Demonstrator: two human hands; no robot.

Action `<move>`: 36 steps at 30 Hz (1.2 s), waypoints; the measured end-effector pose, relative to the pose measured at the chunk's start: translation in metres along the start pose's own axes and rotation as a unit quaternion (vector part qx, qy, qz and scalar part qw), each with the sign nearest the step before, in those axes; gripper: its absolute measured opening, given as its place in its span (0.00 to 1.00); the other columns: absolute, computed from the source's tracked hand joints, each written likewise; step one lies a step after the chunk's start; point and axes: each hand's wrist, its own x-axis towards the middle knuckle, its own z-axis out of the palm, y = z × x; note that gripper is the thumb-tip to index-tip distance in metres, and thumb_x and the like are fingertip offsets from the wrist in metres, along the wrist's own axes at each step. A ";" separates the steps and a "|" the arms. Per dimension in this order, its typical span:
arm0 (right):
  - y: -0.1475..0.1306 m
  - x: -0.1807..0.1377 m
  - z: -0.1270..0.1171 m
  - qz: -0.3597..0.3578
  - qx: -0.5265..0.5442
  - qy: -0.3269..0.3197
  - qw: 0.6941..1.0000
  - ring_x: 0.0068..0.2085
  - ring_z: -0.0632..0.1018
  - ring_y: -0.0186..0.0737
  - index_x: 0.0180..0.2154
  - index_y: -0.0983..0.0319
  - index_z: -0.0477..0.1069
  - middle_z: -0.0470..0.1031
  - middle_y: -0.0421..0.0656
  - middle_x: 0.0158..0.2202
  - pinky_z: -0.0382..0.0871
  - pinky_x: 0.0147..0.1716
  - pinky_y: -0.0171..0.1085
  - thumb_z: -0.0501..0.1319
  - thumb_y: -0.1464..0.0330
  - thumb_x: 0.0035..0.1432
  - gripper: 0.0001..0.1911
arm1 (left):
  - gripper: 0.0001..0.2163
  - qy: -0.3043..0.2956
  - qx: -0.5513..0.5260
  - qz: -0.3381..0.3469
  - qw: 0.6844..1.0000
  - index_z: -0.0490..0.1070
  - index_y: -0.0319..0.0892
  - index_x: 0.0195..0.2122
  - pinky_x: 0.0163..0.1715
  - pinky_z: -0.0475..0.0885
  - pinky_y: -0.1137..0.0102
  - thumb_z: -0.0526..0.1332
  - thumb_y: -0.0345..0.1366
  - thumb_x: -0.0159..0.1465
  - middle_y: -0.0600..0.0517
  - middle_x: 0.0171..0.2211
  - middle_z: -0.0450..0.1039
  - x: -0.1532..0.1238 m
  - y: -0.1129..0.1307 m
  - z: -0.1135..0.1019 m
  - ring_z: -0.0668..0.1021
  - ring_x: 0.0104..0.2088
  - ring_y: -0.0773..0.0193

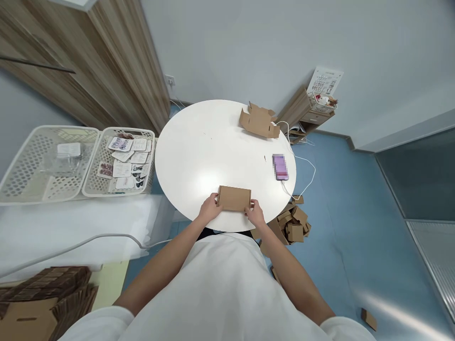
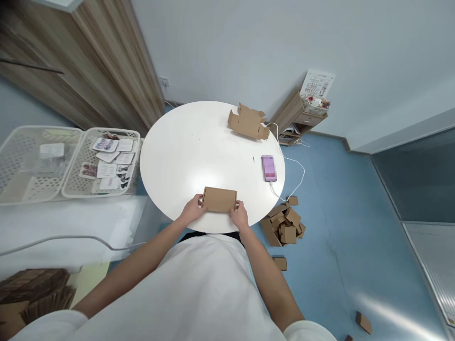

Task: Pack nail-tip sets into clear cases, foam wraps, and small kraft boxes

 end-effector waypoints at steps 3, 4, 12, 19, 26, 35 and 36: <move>-0.002 0.007 -0.003 0.017 0.015 -0.039 0.999 0.30 0.75 0.36 0.48 0.56 0.55 0.69 0.44 0.43 0.66 0.31 0.37 0.55 0.68 0.46 0.24 | 0.23 -0.011 -0.012 -0.010 1.000 0.58 0.44 0.50 0.33 0.65 0.70 0.58 0.38 0.53 0.49 0.38 0.70 0.001 0.000 -0.001 0.74 0.37 0.59; -0.003 0.008 -0.004 0.023 0.024 -0.051 0.998 0.30 0.75 0.35 0.48 0.56 0.55 0.69 0.43 0.43 0.66 0.31 0.37 0.56 0.68 0.46 0.24 | 0.23 -0.009 -0.018 -0.011 1.000 0.58 0.44 0.50 0.33 0.65 0.70 0.58 0.38 0.53 0.49 0.38 0.70 0.001 0.000 -0.001 0.74 0.37 0.60; -0.004 0.010 -0.006 0.034 0.143 -0.092 0.985 0.32 0.74 0.35 0.44 0.57 0.57 0.67 0.44 0.41 0.69 0.29 0.35 0.57 0.71 0.44 0.23 | 0.23 -0.002 -0.050 -0.013 0.999 0.61 0.45 0.50 0.34 0.67 0.71 0.59 0.40 0.53 0.51 0.37 0.70 0.005 -0.012 0.001 0.75 0.32 0.64; 0.031 0.012 -0.026 -0.038 0.166 -0.055 0.984 0.32 0.73 0.34 0.45 0.57 0.58 0.69 0.40 0.38 0.68 0.35 0.37 0.58 0.69 0.46 0.22 | 0.24 0.033 -0.039 0.017 0.999 0.58 0.45 0.53 0.31 0.70 0.70 0.57 0.40 0.54 0.51 0.39 0.67 -0.006 0.021 0.019 0.73 0.25 0.70; 0.110 -0.004 -0.127 -0.040 0.257 0.092 0.961 0.28 0.73 0.32 0.46 0.58 0.59 0.68 0.44 0.43 0.67 0.31 0.35 0.58 0.62 0.47 0.23 | 0.24 0.006 -0.006 0.128 0.992 0.56 0.45 0.55 0.31 0.71 0.69 0.55 0.40 0.57 0.48 0.43 0.65 -0.015 0.139 0.104 0.73 0.28 0.69; 0.245 -0.035 -0.219 0.069 0.329 0.342 0.878 0.37 0.73 0.39 0.46 0.61 0.61 0.68 0.47 0.43 0.69 0.35 0.39 0.61 0.60 0.45 0.26 | 0.26 -0.227 0.035 0.266 0.936 0.56 0.43 0.55 0.34 0.72 0.66 0.58 0.35 0.55 0.45 0.44 0.61 0.011 0.261 0.273 0.72 0.31 0.68; 0.258 -0.037 -0.226 0.086 0.331 0.362 0.868 0.38 0.73 0.40 0.47 0.62 0.61 0.67 0.48 0.43 0.69 0.36 0.39 0.61 0.60 0.45 0.27 | 0.27 -0.256 0.040 0.274 0.926 0.56 0.42 0.56 0.35 0.71 0.66 0.58 0.33 0.54 0.46 0.44 0.61 0.013 0.271 0.292 0.72 0.32 0.67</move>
